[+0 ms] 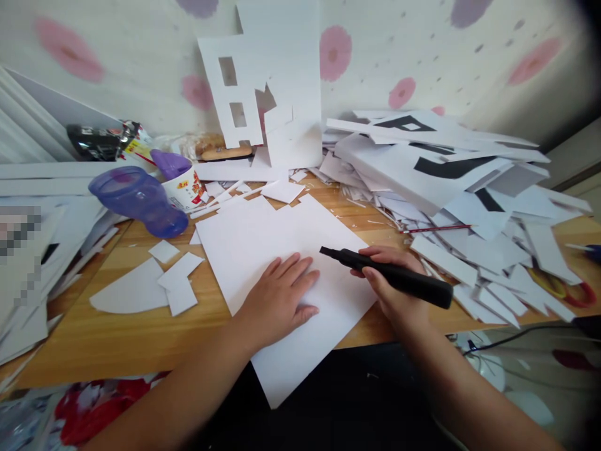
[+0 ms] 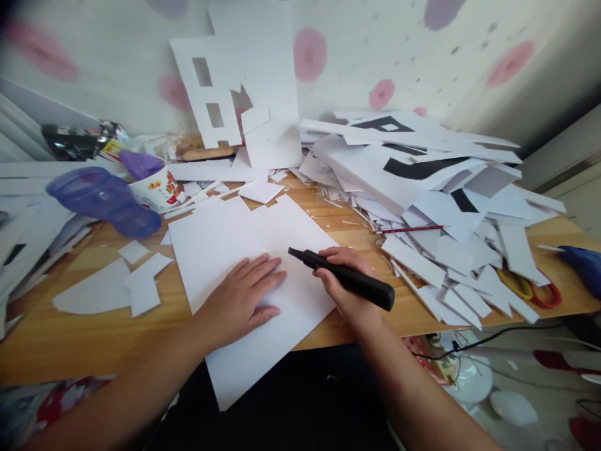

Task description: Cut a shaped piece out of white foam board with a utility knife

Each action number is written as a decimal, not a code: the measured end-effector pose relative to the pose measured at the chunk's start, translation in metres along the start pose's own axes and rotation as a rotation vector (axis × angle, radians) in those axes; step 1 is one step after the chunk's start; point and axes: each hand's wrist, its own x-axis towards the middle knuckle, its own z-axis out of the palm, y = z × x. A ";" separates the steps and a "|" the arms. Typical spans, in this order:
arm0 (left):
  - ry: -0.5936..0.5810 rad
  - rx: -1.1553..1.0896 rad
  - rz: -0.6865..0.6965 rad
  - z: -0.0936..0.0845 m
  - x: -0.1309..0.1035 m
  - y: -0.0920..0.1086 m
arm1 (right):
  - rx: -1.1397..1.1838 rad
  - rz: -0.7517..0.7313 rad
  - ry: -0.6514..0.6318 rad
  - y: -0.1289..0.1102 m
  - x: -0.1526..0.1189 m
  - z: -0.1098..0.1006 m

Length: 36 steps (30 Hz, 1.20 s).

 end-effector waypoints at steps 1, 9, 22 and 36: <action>0.002 -0.003 -0.001 0.000 0.000 0.000 | -0.015 -0.021 0.000 0.002 -0.001 0.000; 0.034 -0.026 0.008 0.002 -0.001 -0.002 | -0.121 -0.118 -0.071 -0.001 -0.001 -0.003; 0.016 -0.014 0.012 0.000 0.000 -0.001 | -0.109 -0.081 -0.126 0.006 -0.003 -0.004; 0.018 0.032 -0.031 0.005 0.005 -0.001 | -0.290 -0.322 -0.326 -0.012 0.005 -0.013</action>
